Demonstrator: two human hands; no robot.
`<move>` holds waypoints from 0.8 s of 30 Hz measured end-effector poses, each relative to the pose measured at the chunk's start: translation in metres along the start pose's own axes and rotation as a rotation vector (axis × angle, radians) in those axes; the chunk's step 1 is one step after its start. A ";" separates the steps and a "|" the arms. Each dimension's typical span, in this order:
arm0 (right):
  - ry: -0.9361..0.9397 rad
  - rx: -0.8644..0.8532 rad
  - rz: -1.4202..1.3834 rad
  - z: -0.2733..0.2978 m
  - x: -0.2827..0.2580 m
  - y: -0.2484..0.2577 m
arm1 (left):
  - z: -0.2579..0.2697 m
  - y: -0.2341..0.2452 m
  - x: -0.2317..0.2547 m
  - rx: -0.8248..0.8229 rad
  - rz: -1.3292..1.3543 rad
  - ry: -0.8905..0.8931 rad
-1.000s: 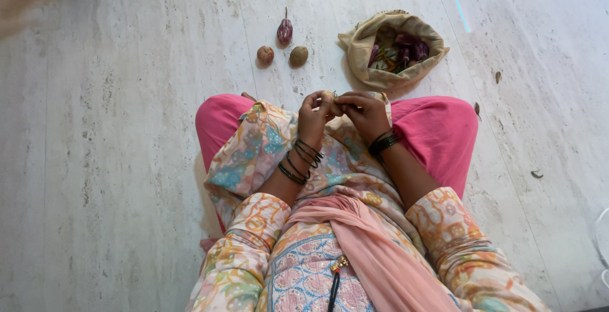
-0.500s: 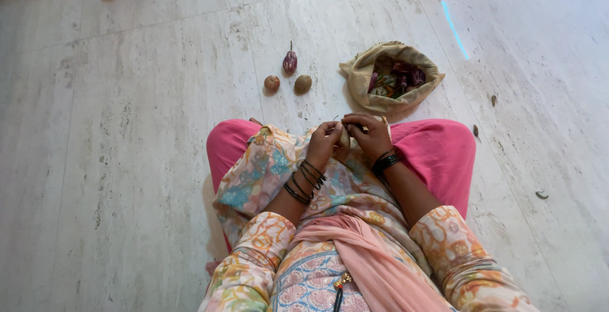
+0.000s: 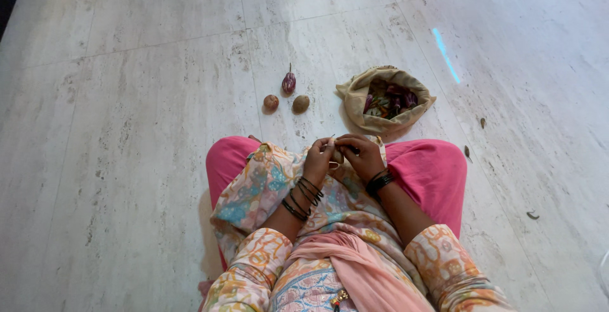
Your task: The person sits on the floor and peels a small purple eggplant using a knife, then peels a potato by hand. The person places the peeled items into a cloth bag.
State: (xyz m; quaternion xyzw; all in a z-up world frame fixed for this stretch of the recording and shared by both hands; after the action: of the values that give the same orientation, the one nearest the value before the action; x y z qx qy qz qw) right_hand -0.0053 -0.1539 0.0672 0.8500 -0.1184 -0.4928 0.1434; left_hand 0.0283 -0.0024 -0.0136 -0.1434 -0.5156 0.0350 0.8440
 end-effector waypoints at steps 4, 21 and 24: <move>-0.130 0.072 0.017 -0.001 0.014 0.004 | 0.002 -0.005 -0.003 -0.090 -0.035 0.014; -0.031 -0.085 0.136 0.005 -0.007 -0.005 | -0.011 0.008 -0.009 0.112 0.082 -0.032; -0.023 -0.051 0.142 0.006 0.000 -0.003 | -0.016 0.005 -0.015 0.034 0.041 -0.032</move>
State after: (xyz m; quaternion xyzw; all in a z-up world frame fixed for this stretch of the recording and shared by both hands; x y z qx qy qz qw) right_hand -0.0103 -0.1512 0.0637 0.8298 -0.1674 -0.4941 0.1980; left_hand 0.0357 -0.0042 -0.0346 -0.1390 -0.5254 0.0633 0.8370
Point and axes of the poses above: each hand's wrist, its own z-axis away from the middle knuckle, its own y-axis out of the back of the hand, x = y × z, the point moved 2 cm from there along -z, towards the middle knuckle, and after that the axes turned 9 degrees about y, right-handed, at the moved point
